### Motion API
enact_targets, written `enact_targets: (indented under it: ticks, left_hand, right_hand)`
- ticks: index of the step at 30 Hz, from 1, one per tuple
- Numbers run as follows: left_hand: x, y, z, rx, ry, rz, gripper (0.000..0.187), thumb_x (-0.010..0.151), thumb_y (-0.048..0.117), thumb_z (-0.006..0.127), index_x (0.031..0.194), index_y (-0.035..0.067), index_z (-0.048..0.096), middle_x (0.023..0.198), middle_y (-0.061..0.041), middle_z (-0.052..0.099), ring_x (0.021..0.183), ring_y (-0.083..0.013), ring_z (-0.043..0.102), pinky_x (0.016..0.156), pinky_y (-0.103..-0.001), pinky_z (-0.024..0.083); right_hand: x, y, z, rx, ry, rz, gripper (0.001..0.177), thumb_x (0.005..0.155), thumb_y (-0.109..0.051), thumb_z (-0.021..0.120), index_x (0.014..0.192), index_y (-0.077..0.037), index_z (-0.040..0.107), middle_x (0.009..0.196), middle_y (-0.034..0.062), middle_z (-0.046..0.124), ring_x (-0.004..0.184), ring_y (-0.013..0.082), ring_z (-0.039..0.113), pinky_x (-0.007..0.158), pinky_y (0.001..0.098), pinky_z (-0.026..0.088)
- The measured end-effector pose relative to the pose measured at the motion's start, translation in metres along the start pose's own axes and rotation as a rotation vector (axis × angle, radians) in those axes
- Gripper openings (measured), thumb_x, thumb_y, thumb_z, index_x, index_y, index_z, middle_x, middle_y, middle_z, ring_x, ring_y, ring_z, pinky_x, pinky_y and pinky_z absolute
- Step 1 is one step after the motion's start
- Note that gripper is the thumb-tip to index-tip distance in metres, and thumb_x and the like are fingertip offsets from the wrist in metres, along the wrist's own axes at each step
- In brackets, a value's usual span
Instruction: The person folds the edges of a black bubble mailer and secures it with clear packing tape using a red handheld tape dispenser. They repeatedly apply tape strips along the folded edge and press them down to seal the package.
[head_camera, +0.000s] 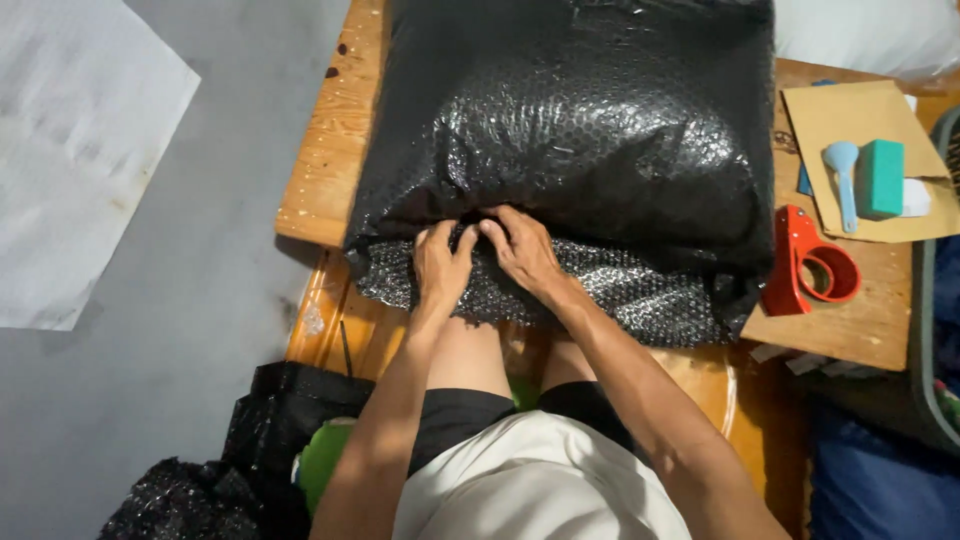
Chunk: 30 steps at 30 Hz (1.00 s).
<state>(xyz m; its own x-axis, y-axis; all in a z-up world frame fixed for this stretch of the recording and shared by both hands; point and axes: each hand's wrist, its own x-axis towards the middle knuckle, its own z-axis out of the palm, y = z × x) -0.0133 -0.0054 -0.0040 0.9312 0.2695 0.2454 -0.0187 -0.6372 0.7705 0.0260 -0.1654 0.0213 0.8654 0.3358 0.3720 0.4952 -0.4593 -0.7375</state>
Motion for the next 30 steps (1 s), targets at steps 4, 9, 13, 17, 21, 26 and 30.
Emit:
enact_targets:
  ticks: [4, 9, 13, 17, 21, 26, 30]
  left_hand:
    - [-0.038, -0.003, -0.012, -0.073, 0.198, 0.220, 0.027, 0.088, 0.018, 0.083, 0.106, -0.001, 0.075, 0.107, -0.020, 0.076, 0.104, -0.0391, 0.070, 0.090, -0.047, 0.055]
    - [-0.059, -0.025, -0.038, -0.085, 0.446, 0.006, 0.022, 0.086, 0.022, 0.087, 0.100, 0.010, 0.074, 0.086, -0.008, 0.078, 0.082, -0.0267, 0.074, 0.075, -0.036, 0.057]
    - [-0.037, -0.006, -0.053, -0.438, 0.212, -0.068, 0.037, 0.094, 0.000, 0.071, 0.130, -0.003, 0.065, 0.123, -0.030, 0.069, 0.114, -0.0395, 0.068, 0.099, -0.046, 0.057]
    - [-0.013, 0.007, -0.037, -0.838, 0.073, -0.234, 0.046, 0.098, 0.001, 0.064, 0.142, -0.005, 0.053, 0.142, -0.032, 0.055, 0.131, -0.0426, 0.056, 0.108, -0.053, 0.050]
    - [0.001, -0.008, -0.013, -1.118, 0.108, -0.402, 0.053, 0.100, 0.003, 0.062, 0.150, -0.002, 0.046, 0.154, -0.031, 0.042, 0.146, -0.0449, 0.037, 0.117, -0.059, 0.038]
    - [0.001, -0.024, 0.008, -1.250, 0.112, -0.395, 0.067, 0.097, -0.001, 0.057, 0.159, 0.000, 0.030, 0.165, -0.029, 0.024, 0.153, -0.0449, 0.022, 0.120, -0.064, 0.028]
    - [-0.008, -0.006, -0.001, -0.820, 0.075, -0.252, 0.071, 0.095, -0.004, 0.056, 0.159, -0.003, 0.025, 0.158, -0.037, 0.030, 0.147, -0.0499, 0.032, 0.119, -0.061, 0.033]
  right_hand:
    - [-0.009, 0.017, 0.009, -0.014, 0.017, 0.032, 0.029, 0.104, -0.034, 0.062, 0.121, -0.011, 0.065, 0.094, 0.0227, 0.071, 0.093, 0.0448, 0.070, 0.082, 0.0541, 0.056]
    - [-0.011, 0.007, 0.012, -0.104, 0.048, 0.075, 0.040, 0.101, -0.041, 0.065, 0.122, -0.007, 0.064, 0.096, 0.0277, 0.071, 0.095, 0.0476, 0.070, 0.084, 0.0579, 0.056]
    - [-0.011, -0.006, 0.011, -0.220, 0.005, 0.036, 0.044, 0.099, -0.042, 0.066, 0.127, -0.009, 0.059, 0.103, 0.0226, 0.070, 0.098, 0.0425, 0.069, 0.085, 0.0565, 0.054]
    - [-0.013, 0.000, 0.015, -0.260, -0.048, 0.039, 0.052, 0.101, -0.048, 0.061, 0.133, -0.007, 0.052, 0.111, 0.0198, 0.066, 0.106, 0.0403, 0.066, 0.090, 0.0556, 0.052]
    - [-0.016, 0.009, 0.020, -0.261, -0.050, 0.028, 0.054, 0.101, -0.048, 0.060, 0.137, -0.009, 0.049, 0.117, 0.0167, 0.065, 0.112, 0.0373, 0.065, 0.094, 0.0534, 0.051]
    - [-0.018, 0.011, 0.020, -0.421, -0.110, -0.036, 0.050, 0.103, -0.052, 0.051, 0.146, -0.026, 0.044, 0.110, 0.0082, 0.057, 0.103, 0.0323, 0.064, 0.087, 0.0486, 0.052]
    - [-0.016, -0.007, 0.016, -0.532, -0.225, 0.012, 0.060, 0.100, -0.065, 0.044, 0.153, -0.036, 0.039, 0.120, 0.0132, 0.054, 0.104, 0.0384, 0.064, 0.088, 0.0525, 0.048]
